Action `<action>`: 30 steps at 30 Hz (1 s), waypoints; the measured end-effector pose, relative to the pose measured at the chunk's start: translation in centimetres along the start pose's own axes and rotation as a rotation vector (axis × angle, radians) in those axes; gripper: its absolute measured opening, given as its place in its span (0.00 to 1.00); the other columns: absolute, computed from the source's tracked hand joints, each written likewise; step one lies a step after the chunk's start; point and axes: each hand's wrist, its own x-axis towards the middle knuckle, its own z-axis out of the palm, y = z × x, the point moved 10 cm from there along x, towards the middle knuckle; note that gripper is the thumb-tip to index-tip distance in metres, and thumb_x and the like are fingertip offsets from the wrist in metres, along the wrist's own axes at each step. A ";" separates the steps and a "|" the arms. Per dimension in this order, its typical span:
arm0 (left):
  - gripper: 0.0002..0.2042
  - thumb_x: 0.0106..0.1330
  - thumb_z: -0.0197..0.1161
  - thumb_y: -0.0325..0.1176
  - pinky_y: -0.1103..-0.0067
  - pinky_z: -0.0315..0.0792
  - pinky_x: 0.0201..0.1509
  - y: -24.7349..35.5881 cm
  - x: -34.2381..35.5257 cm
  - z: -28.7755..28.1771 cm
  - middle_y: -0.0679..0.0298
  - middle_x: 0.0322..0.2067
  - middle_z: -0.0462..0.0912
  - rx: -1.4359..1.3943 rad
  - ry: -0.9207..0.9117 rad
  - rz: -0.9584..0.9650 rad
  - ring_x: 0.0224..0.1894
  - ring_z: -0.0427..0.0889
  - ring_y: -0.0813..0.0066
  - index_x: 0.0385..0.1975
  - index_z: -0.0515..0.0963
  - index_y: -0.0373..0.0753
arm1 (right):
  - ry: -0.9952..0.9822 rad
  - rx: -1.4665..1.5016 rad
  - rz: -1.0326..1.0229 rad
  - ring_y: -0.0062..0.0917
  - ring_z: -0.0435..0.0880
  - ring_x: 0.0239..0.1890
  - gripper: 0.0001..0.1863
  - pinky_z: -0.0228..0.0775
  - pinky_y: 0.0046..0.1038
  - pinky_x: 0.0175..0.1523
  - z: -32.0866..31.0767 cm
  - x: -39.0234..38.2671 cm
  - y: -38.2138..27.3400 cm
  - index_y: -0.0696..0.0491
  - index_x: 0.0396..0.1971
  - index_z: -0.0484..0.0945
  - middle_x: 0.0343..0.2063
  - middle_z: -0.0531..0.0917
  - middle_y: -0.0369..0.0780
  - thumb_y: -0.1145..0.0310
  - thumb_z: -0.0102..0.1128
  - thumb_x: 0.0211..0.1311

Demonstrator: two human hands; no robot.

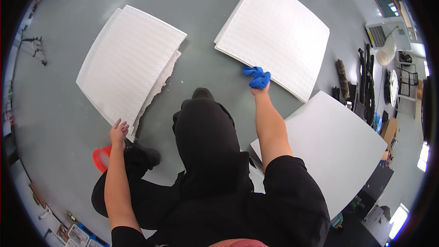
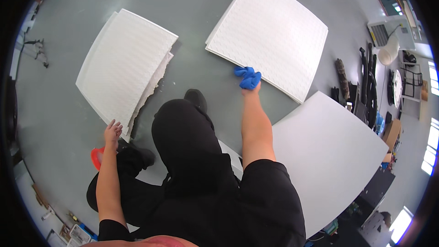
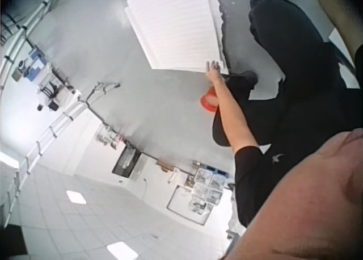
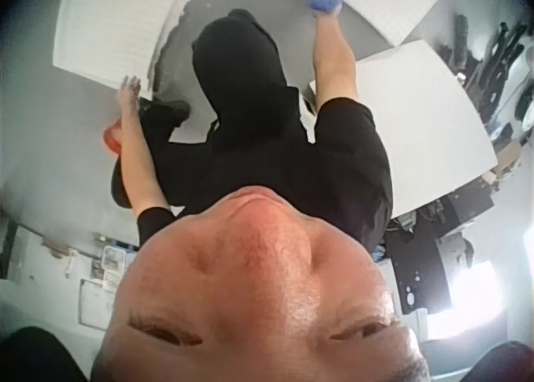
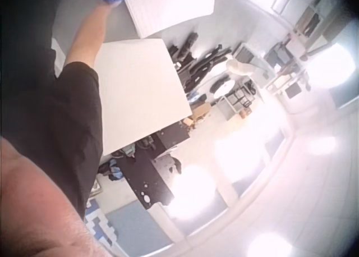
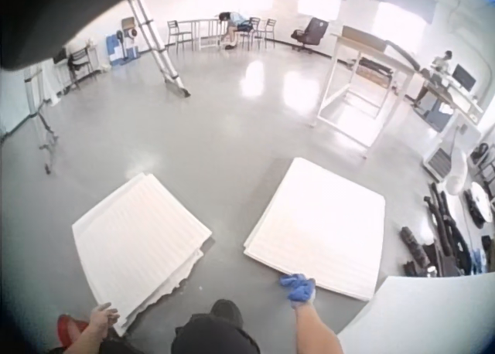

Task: Wiping down white foam acoustic panels with a blue cloth in an industrial workspace.

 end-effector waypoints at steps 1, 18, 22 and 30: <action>0.27 0.59 0.49 0.24 0.79 0.73 0.46 -0.2 -0.1 0.0 0.51 0.51 0.75 0.000 0.012 0.005 0.43 0.81 0.69 0.62 0.60 0.35 | -0.008 0.098 -0.059 0.27 0.70 0.29 0.09 0.64 0.22 0.37 0.5 0.2 -0.6 0.48 0.19 0.66 0.23 0.74 0.37 0.67 0.42 0.57; 0.26 0.57 0.50 0.24 0.84 0.71 0.37 -1.1 -2.3 2.3 0.54 0.44 0.79 0.285 -0.067 0.016 0.36 0.80 0.75 0.59 0.64 0.32 | -0.455 -0.267 0.099 0.33 0.76 0.36 0.30 0.63 0.32 0.53 11.0 -3.2 -6.7 0.61 0.33 0.75 0.30 0.81 0.44 0.48 0.33 0.70; 0.25 0.56 0.51 0.25 0.84 0.70 0.37 -3.6 -1.9 3.1 0.55 0.41 0.80 0.390 -0.130 -0.003 0.33 0.79 0.76 0.58 0.67 0.33 | -0.487 -0.218 -0.045 0.34 0.77 0.36 0.27 0.65 0.32 0.48 13.7 -2.6 -11.4 0.64 0.34 0.75 0.31 0.81 0.47 0.53 0.36 0.69; 0.26 0.53 0.51 0.23 0.81 0.71 0.39 -3.0 -2.2 5.3 0.55 0.39 0.81 0.444 -0.194 0.156 0.33 0.79 0.74 0.57 0.68 0.33 | -0.928 -0.492 -0.460 0.36 0.76 0.44 0.31 0.63 0.35 0.54 28.0 -5.5 -22.0 0.66 0.39 0.74 0.40 0.79 0.49 0.48 0.38 0.65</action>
